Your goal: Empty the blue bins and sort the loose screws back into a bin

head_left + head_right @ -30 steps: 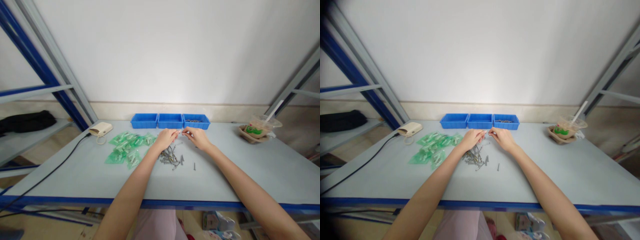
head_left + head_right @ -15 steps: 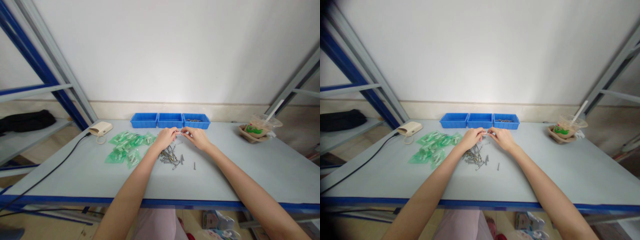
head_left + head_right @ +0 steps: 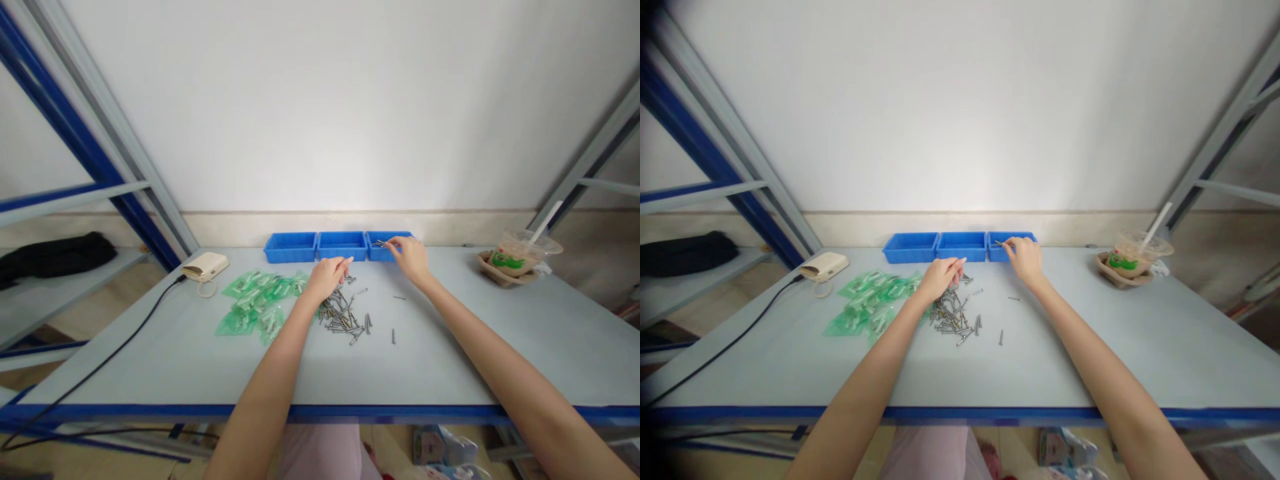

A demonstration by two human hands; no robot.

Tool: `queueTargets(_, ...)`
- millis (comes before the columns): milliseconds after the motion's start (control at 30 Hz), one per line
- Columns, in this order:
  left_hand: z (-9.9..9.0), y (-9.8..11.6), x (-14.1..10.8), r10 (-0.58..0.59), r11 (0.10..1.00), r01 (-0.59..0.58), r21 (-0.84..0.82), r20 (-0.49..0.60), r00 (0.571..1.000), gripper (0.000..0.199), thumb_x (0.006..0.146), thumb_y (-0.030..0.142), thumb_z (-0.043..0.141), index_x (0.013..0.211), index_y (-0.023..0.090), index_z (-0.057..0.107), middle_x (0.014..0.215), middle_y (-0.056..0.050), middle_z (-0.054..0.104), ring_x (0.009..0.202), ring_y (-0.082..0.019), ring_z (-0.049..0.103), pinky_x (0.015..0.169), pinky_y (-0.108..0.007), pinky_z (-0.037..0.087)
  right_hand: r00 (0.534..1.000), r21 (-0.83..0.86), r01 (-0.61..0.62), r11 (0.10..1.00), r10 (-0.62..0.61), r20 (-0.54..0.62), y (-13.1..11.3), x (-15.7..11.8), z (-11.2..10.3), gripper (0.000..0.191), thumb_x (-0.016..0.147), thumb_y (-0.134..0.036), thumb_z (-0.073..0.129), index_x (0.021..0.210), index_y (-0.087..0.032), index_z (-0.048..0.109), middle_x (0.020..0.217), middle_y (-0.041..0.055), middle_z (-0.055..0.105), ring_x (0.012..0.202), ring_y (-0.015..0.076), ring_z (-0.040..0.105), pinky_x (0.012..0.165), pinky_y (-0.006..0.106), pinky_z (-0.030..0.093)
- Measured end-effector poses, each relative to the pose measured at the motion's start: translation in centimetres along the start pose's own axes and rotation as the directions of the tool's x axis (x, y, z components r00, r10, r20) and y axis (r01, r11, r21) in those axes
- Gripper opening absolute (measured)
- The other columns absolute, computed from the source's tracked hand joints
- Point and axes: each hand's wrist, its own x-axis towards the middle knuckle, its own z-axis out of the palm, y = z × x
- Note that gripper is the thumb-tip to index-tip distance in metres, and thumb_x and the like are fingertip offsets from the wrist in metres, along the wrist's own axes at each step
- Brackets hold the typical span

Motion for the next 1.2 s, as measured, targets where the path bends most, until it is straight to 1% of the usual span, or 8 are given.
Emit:
queueTargets(67, 0.0, -0.4, 0.0, -0.004, 1.000, 0.004, -0.007, -0.006, 1.000, 0.049, 0.090, 0.049, 0.029, 0.064, 0.017, 0.056, 0.052, 0.001, 0.058, 0.051, -0.012, 0.053, 0.057, -0.022, 0.037, 0.999, -0.063, 0.014, 0.998, -0.016, -0.035, 0.5, 0.8, -0.1, 0.028, 0.088, -0.037, 0.046, 0.096, -0.023, 0.068, 0.112, 0.0104, 0.061, 0.101, 0.0284, 0.049, 0.076, 0.038, 0.037)
queueTargets(167, 0.1, -0.6, 0.1, -0.009, 1.000, 0.009, -0.007, -0.004, 1.000, 0.049, 0.090, 0.049, 0.029, 0.064, 0.017, 0.056, 0.051, 0.001, 0.058, 0.051, -0.012, 0.053, 0.057, -0.022, 0.037, 0.979, -0.004, 0.202, 0.979, -0.201, 0.034, -0.3, 0.2, -0.8, 0.028, 0.086, -0.036, 0.051, 0.109, -0.027, 0.063, 0.121, 0.0100, 0.054, 0.105, 0.0282, 0.045, 0.079, 0.039, 0.035)
queueTargets(300, 0.2, -0.6, 0.1, 0.006, 1.000, -0.006, 0.002, 0.004, 1.000, 0.049, 0.090, 0.049, 0.029, 0.064, 0.017, 0.056, 0.052, 0.001, 0.057, 0.052, -0.012, 0.053, 0.057, -0.022, 0.037, 0.767, 0.304, 0.498, 0.812, -0.576, 0.283, -3.4, -2.9, -1.7, 0.023, 0.084, -0.040, 0.055, 0.104, -0.033, 0.064, 0.116, 0.0032, 0.057, 0.103, 0.0227, 0.047, 0.080, 0.034, 0.034)
queueTargets(400, 0.3, -0.7, 0.1, 0.015, 1.000, -0.015, 0.018, 0.014, 1.000, 0.048, 0.090, 0.048, 0.029, 0.065, 0.017, 0.055, 0.051, 0.001, 0.057, 0.052, -0.012, 0.053, 0.057, -0.022, 0.037, 0.707, 0.388, 0.498, 0.776, -0.622, 0.336, -5.1, -4.6, -1.4, 0.015, 0.081, -0.035, 0.060, 0.092, -0.029, 0.068, 0.109, 0.0023, 0.060, 0.100, 0.0205, 0.050, 0.080, 0.033, 0.032)
queueTargets(567, 0.3, -0.5, -0.1, 0.023, 0.999, -0.024, 0.043, 0.030, 0.999, 0.044, 0.090, 0.046, 0.031, 0.068, 0.017, 0.057, 0.053, 0.001, 0.057, 0.053, -0.012, 0.053, 0.057, -0.021, 0.037, 0.762, 0.364, 0.451, 0.815, -0.564, 0.319, -5.2, -4.7, -0.6, 0.006, 0.081, -0.025, 0.060, 0.081, -0.022, 0.066, 0.091, 0.0023, 0.066, 0.092, 0.0192, 0.054, 0.075, 0.031, 0.029)
queueTargets(833, 0.7, 0.5, -0.3, 0.094, 0.993, -0.101, 0.057, 0.125, 0.988, 0.025, 0.085, 0.039, 0.046, 0.086, 0.018, 0.060, 0.063, 0.001, 0.064, 0.059, -0.012, 0.056, 0.059, -0.021, 0.038, 0.937, 0.312, 0.251, 0.916, -0.311, 0.158, -3.4, -3.5, -0.9, 0.012, 0.085, -0.027, 0.053, 0.085, -0.022, 0.064, 0.083, 0.0021, 0.068, 0.081, 0.0179, 0.057, 0.071, 0.028, 0.028)
queueTargets(967, 0.9, 0.8, -0.4, 0.108, 0.991, -0.117, 0.065, 0.128, 0.986, 0.025, 0.087, 0.031, 0.041, 0.078, 0.018, 0.060, 0.062, 0.001, 0.063, 0.058, -0.012, 0.056, 0.060, -0.020, 0.038, 0.940, 0.365, 0.230, 0.902, -0.303, 0.158, -3.1, -3.3, -0.8, 0.015, 0.087, -0.030, 0.051, 0.087, -0.022, 0.064, 0.085, 0.0008, 0.069, 0.077, 0.0158, 0.058, 0.070, 0.027, 0.029)
queueTargets(1200, 0.9, 0.9, -0.5, 0.099, 0.993, -0.105, 0.055, 0.101, 0.990, 0.031, 0.090, 0.032, 0.035, 0.075, 0.018, 0.058, 0.061, 0.001, 0.062, 0.058, -0.012, 0.056, 0.061, -0.021, 0.039, 0.912, 0.277, 0.347, 0.896, -0.391, 0.122, -3.4, -3.7, -1.0, 0.019, 0.089, -0.034, 0.049, 0.093, -0.021, 0.063, 0.079, 0.0027, 0.069, 0.073, 0.0161, 0.059, 0.073, 0.029, 0.027)
